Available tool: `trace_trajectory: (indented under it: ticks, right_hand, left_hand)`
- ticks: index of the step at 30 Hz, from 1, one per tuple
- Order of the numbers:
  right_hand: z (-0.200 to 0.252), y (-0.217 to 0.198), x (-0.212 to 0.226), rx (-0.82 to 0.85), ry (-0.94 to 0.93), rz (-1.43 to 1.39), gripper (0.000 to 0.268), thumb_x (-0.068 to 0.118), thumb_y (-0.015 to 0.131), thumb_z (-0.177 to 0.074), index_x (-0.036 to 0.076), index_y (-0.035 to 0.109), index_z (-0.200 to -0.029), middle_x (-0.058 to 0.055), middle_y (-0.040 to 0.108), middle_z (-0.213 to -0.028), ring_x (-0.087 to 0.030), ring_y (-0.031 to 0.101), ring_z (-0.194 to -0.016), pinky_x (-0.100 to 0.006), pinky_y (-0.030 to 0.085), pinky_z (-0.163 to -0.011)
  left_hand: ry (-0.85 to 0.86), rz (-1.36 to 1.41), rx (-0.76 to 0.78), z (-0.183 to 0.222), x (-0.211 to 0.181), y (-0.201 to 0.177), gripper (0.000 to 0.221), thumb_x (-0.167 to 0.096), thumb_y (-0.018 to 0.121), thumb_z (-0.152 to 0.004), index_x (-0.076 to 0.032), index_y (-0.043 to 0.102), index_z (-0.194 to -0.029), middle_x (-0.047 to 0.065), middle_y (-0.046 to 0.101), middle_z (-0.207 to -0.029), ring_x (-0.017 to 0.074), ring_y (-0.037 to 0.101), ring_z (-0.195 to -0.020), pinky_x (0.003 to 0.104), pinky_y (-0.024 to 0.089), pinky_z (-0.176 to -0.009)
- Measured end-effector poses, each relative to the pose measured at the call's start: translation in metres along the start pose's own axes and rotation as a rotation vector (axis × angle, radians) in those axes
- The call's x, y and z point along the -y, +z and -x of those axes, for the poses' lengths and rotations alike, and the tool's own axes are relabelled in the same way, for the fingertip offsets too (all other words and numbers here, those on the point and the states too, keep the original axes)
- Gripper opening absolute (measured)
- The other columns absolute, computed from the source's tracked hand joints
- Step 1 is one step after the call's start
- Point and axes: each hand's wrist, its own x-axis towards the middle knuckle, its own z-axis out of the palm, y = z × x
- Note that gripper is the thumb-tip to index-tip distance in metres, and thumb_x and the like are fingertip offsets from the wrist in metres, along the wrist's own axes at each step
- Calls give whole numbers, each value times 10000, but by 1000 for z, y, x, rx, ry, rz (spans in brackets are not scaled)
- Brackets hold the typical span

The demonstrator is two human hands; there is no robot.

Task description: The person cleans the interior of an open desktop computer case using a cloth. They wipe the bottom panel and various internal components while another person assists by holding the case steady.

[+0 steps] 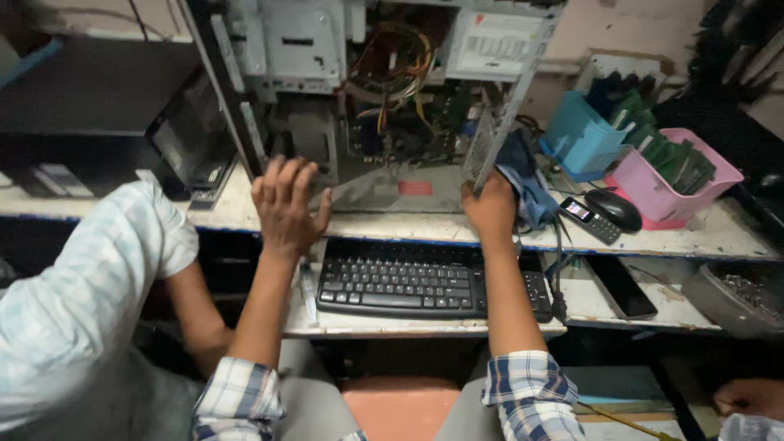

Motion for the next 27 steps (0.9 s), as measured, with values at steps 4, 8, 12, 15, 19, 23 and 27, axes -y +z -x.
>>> trace_trajectory:
  ticks: [4, 8, 12, 15, 19, 23, 27]
  right_hand:
    - [-2, 2, -3, 12, -22, -10, 343, 186, 715, -834, 11, 675, -1126, -255, 712, -1053, -464, 658, -989, -525, 523, -865]
    - [0, 6, -9, 21, 1, 8, 331, 197, 699, -852, 14, 678, -1127, -250, 709, -1074, -457, 657, -996, -523, 517, -882]
    - [-2, 7, -11, -11, -72, -7, 323, 188, 694, -850, 6, 675, -1116, -251, 707, -1066, -465, 652, -1011, -522, 514, -896]
    - [0, 9, -11, -27, -61, 13, 342, 194, 708, -833, -7, 672, -1107, -263, 701, -1064, -472, 647, -1000, -524, 510, -886]
    - [1, 7, -11, 30, 33, 34, 322, 200, 700, -856, -9, 679, -1101, -266, 702, -1074, -469, 651, -998, -521, 513, -904]
    - [0, 7, -9, 16, -1, 31, 343, 192, 706, -837, -23, 673, -1102, -275, 699, -1084, -476, 649, -1012, -526, 505, -904]
    - [2, 6, -10, 7, -23, 4, 348, 183, 700, -835, -17, 675, -1119, -270, 699, -1103, -472, 644, -1039, -520, 504, -922]
  left_hand:
    - [77, -84, -117, -75, 14, -17, 800, -610, 639, -1087, -106, 298, -1607, 140, 391, -1631, 348, 329, -1538, 540, 214, -1282]
    - [106, -77, -31, -143, 32, -38, 1017, -723, 617, -931, -46, 301, -1622, 193, 335, -1654, 413, 270, -1534, 637, 105, -1243]
    - [146, 25, 66, -173, 28, -40, 1047, -677, 804, -928, -29, 328, -1599, 265, 337, -1624, 487, 265, -1485, 698, 99, -1173]
    - [133, -49, 21, -174, 23, -37, 1012, -536, 838, -813, -104, 371, -1599, 232, 386, -1562, 450, 320, -1470, 655, 171, -1189]
    - [46, 81, 29, -168, 17, -30, 909, -384, 888, -798, -123, 446, -1549, 200, 450, -1483, 415, 399, -1375, 577, 299, -1122]
    - [123, -27, -29, -173, 17, -37, 849, -380, 908, -772, -116, 500, -1468, 141, 489, -1433, 365, 426, -1378, 567, 298, -1145]
    - [111, 19, 15, -176, 13, -45, 836, -356, 931, -775, -95, 509, -1448, 145, 513, -1472, 377, 430, -1364, 558, 313, -1126]
